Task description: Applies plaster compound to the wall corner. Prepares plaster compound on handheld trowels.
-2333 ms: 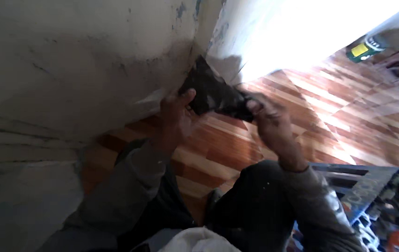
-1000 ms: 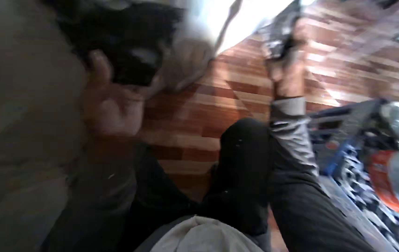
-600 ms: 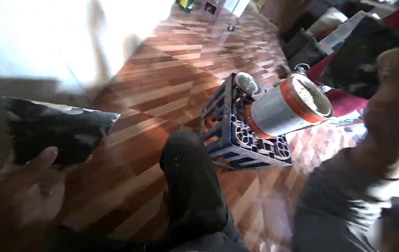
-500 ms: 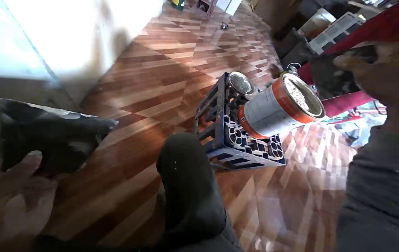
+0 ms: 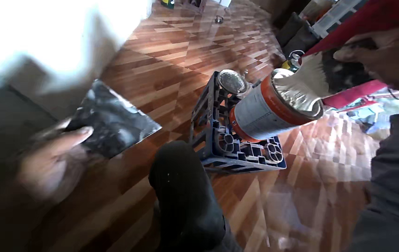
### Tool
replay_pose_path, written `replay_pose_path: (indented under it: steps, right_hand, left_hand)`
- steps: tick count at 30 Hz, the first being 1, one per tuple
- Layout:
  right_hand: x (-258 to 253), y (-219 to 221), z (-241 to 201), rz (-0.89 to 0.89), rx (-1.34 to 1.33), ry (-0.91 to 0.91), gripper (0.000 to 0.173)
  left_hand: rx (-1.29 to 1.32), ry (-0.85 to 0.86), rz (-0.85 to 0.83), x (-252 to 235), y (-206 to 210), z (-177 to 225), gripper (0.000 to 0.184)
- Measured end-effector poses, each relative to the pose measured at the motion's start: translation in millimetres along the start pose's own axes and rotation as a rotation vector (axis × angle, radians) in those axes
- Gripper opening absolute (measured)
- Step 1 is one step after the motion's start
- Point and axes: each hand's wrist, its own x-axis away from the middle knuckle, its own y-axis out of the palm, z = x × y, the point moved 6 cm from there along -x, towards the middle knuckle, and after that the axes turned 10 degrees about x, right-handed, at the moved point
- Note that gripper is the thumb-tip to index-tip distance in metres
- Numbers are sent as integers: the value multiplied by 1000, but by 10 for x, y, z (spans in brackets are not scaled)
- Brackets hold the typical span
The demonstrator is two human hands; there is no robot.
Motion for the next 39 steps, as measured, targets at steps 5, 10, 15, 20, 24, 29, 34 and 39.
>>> replay_pose_path:
  steps: [5, 10, 15, 20, 24, 29, 34, 39]
  right_hand:
    - [102, -352, 16, 216, -93, -4, 23]
    - [219, -574, 202, 474, -210, -44, 29]
    - [341, -688, 102, 630, -436, -242, 11]
    - [389, -685, 81, 710, -498, -280, 12]
    - [421, -637, 101, 716, -506, -301, 12]
    - [466, -595, 112, 703, -547, -380, 13]
    - [543, -478, 141, 675, -595, -434, 16]
    - [697, -396, 133, 600, -478, -616, 21]
  left_hand:
    - [102, -28, -400, -307, 1105, -46, 32]
    - [161, -49, -594, -407, 2102, -35, 32]
    - [190, -144, -666, -484, 2743, -67, 32]
    - [198, -264, -685, -467, 3136, -169, 30]
    - [202, -353, -689, -431, 3346, -274, 29]
    - [149, -378, -690, -435, 3624, -383, 33]
    - [195, -392, -717, -430, 4015, -405, 20]
    - [275, -455, -779, -433, 4032, -377, 24]
